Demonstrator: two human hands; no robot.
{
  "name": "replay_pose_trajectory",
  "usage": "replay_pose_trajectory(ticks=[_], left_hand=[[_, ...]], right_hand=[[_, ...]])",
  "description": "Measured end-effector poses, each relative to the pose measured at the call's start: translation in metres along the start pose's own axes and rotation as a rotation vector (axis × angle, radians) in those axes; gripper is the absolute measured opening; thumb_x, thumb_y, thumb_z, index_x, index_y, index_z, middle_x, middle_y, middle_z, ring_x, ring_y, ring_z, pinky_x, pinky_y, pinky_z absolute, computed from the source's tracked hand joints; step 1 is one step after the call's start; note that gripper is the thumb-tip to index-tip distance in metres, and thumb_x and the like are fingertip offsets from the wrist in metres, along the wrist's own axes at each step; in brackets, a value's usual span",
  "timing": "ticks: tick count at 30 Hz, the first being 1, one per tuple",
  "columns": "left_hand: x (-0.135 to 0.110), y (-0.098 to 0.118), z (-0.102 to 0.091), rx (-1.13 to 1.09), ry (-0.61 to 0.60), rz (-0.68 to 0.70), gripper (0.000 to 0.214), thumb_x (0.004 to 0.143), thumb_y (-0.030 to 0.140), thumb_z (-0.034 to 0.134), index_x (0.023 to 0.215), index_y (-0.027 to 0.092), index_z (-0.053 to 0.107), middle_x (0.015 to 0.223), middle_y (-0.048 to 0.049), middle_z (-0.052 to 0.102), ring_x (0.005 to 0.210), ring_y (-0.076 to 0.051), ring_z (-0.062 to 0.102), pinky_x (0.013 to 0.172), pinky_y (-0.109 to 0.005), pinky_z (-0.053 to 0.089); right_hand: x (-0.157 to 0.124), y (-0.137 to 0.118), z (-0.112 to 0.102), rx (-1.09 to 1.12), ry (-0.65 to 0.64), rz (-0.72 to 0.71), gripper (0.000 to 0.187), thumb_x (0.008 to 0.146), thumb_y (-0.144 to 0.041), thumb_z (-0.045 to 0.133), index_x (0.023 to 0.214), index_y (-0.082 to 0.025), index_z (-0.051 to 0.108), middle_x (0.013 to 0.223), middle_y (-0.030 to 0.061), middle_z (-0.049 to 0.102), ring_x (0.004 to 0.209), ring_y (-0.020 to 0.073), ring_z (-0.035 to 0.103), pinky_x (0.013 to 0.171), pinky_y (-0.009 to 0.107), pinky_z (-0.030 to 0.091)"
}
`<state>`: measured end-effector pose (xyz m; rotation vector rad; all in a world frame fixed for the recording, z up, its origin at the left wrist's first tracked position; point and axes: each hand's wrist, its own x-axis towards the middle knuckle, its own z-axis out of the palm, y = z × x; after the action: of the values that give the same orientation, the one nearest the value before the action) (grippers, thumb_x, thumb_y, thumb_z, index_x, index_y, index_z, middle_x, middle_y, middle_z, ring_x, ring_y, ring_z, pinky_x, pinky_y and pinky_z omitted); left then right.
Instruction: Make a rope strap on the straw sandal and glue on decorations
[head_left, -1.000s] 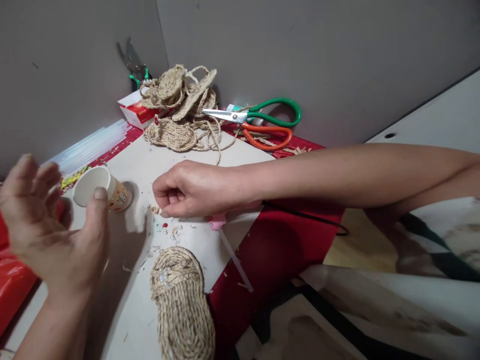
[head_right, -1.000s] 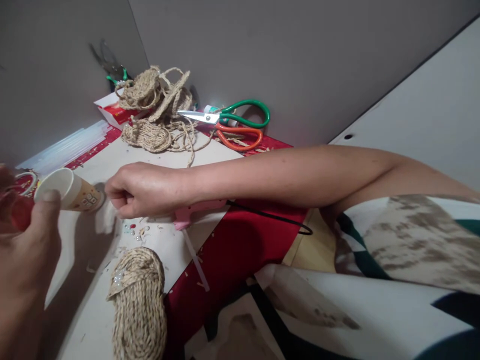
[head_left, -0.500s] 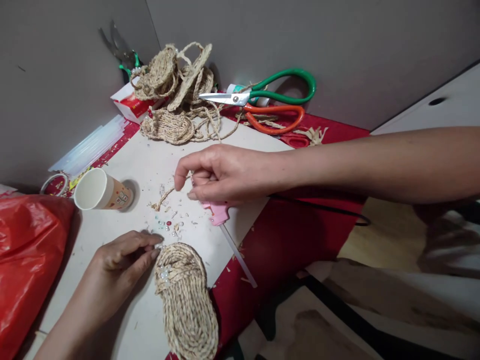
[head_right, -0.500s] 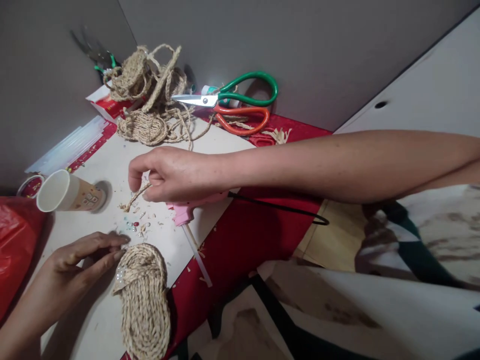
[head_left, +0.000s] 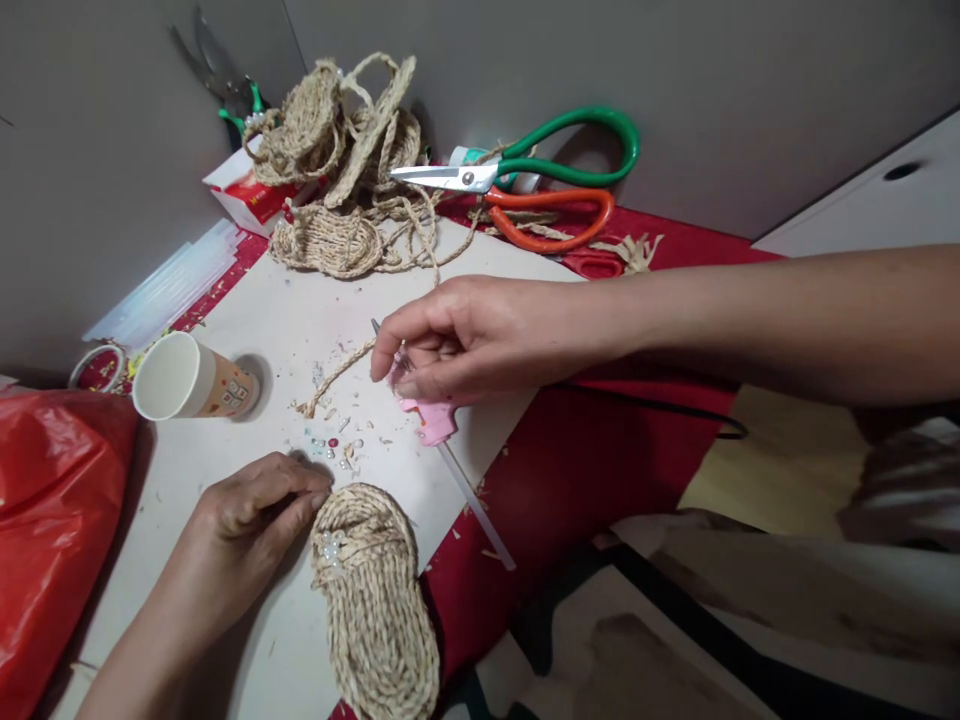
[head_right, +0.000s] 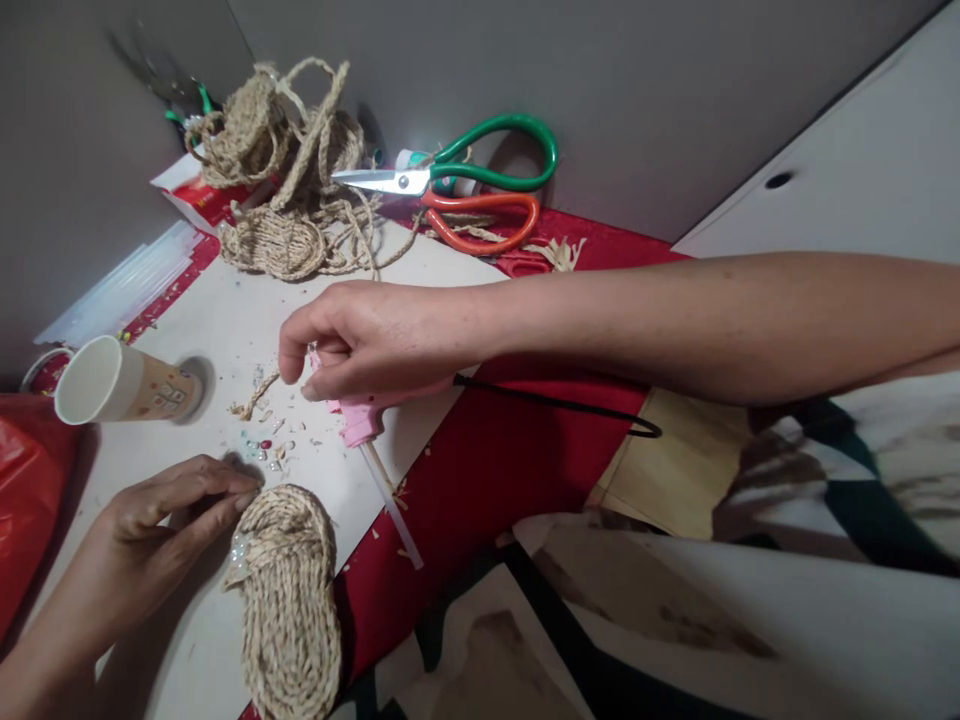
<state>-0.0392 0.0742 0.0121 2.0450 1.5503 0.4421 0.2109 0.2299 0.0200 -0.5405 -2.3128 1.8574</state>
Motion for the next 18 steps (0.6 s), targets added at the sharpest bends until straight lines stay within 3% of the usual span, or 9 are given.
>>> replay_pose_trajectory(ticks=[4, 8, 14, 18], left_hand=[[-0.003, 0.002, 0.001, -0.026, 0.05, -0.129, 0.008, 0.088, 0.026, 0.061, 0.082, 0.024, 0.065, 0.079, 0.0021, 0.068, 0.071, -0.011, 0.063, 0.065, -0.019, 0.048], [-0.012, -0.001, -0.001, -0.229, 0.208, -0.326, 0.012, 0.083, 0.034, 0.068, 0.084, 0.023, 0.066, 0.073, 0.003, 0.065, 0.062, -0.01, 0.058, 0.055, -0.016, 0.046], [-0.034, 0.0, 0.001, -0.402, 0.435, -0.553, 0.021, 0.073, 0.035, 0.078, 0.087, 0.024, 0.067, 0.075, 0.0039, 0.067, 0.065, -0.008, 0.061, 0.06, -0.012, 0.05], [-0.052, 0.011, 0.009, -0.395, 0.527, -0.672, 0.028, 0.064, 0.036, 0.084, 0.086, 0.025, 0.071, 0.081, 0.0042, 0.07, 0.069, -0.007, 0.064, 0.062, -0.008, 0.051]], right_hand=[[0.003, 0.003, 0.003, -0.019, -0.002, -0.001, 0.015, 0.088, -0.017, 0.056, 0.102, -0.014, 0.058, 0.053, -0.0068, 0.048, 0.048, 0.0059, 0.051, 0.048, 0.016, 0.035], [-0.001, -0.003, 0.001, -0.139, -0.012, -0.008, 0.017, 0.09, -0.02, 0.054, 0.104, -0.014, 0.06, 0.057, -0.0057, 0.049, 0.053, 0.0063, 0.051, 0.052, 0.018, 0.035], [-0.021, -0.002, -0.006, -0.756, 0.148, -0.04, 0.018, 0.089, -0.033, 0.058, 0.089, -0.016, 0.063, 0.072, 0.0002, 0.057, 0.063, 0.0098, 0.048, 0.06, 0.024, 0.03], [-0.037, 0.015, -0.005, -1.044, 0.145, -0.003, 0.029, 0.087, -0.044, 0.06, 0.095, -0.017, 0.06, 0.087, 0.0067, 0.06, 0.076, 0.0183, 0.053, 0.061, 0.028, 0.029]])
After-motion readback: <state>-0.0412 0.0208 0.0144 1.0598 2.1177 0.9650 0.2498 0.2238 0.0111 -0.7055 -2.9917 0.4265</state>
